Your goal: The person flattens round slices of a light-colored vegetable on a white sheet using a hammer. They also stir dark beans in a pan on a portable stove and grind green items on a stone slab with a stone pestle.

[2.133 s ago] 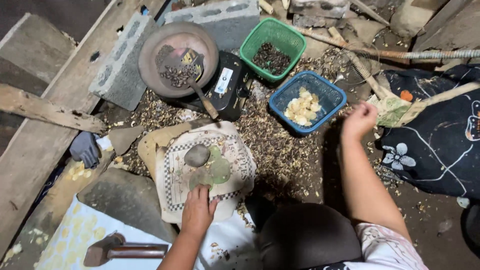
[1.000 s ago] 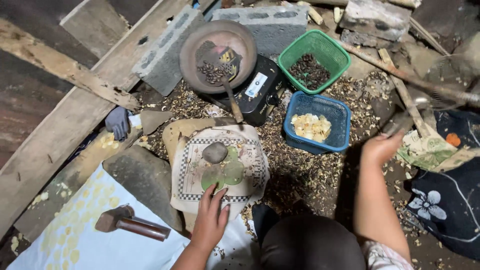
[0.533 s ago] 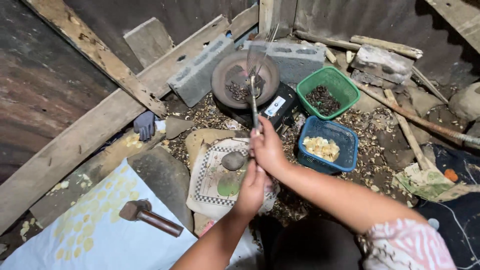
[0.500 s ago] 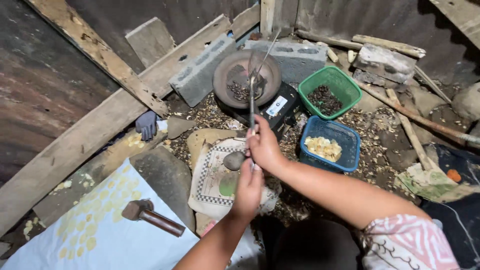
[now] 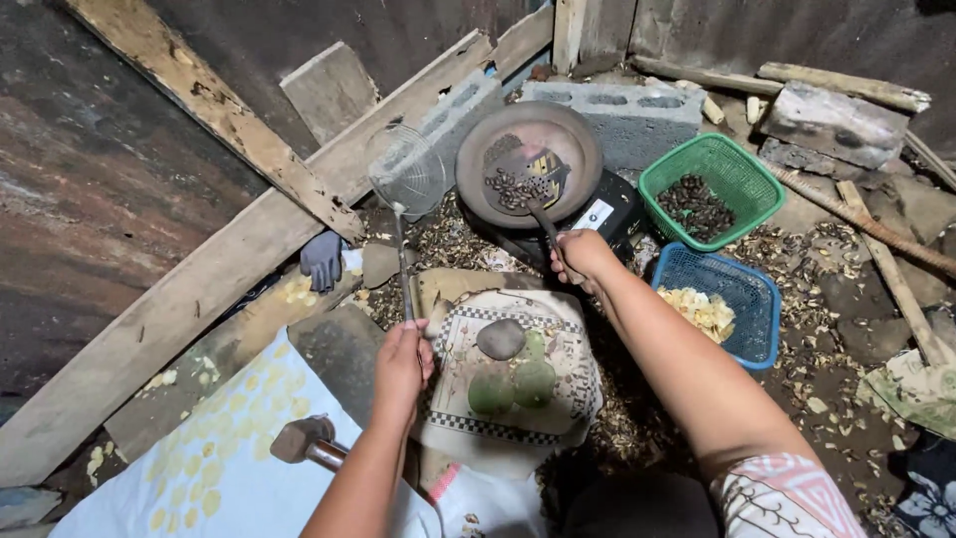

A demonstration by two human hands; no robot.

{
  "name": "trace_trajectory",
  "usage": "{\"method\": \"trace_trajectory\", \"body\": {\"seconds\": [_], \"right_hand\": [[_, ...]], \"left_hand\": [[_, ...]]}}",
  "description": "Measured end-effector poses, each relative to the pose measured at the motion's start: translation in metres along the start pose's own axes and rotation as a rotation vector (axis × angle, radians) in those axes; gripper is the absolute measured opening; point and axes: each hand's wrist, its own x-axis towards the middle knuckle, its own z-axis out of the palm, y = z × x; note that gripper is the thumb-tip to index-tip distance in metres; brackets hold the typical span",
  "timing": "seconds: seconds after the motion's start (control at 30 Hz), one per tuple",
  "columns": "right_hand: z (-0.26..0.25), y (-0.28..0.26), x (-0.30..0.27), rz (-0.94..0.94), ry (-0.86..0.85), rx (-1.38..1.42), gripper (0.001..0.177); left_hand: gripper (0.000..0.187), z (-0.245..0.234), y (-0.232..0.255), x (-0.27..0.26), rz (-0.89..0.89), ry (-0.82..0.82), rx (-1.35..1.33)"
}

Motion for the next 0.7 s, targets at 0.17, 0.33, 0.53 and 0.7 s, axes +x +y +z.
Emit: {"method": "trace_trajectory", "body": {"seconds": [0.17, 0.33, 0.53, 0.7], "right_hand": [[-0.013, -0.002, -0.005, -0.16, 0.111, -0.135, 0.038], [-0.033, -0.028, -0.027, -0.28, 0.188, -0.1, 0.037], [-0.021, -0.041, -0.057, -0.299, 0.264, -0.39, 0.042], [0.008, -0.07, -0.111, -0.366, 0.29, -1.059, 0.054]], "left_hand": [[0.035, 0.016, 0.002, 0.032, -0.01, -0.046, 0.046], [0.036, 0.059, 0.03, 0.034, -0.145, -0.114, 0.037], [0.041, 0.101, 0.067, 0.012, -0.309, -0.249, -0.086], [0.044, 0.104, 0.057, 0.016, -0.351, -0.28, -0.124]]}}
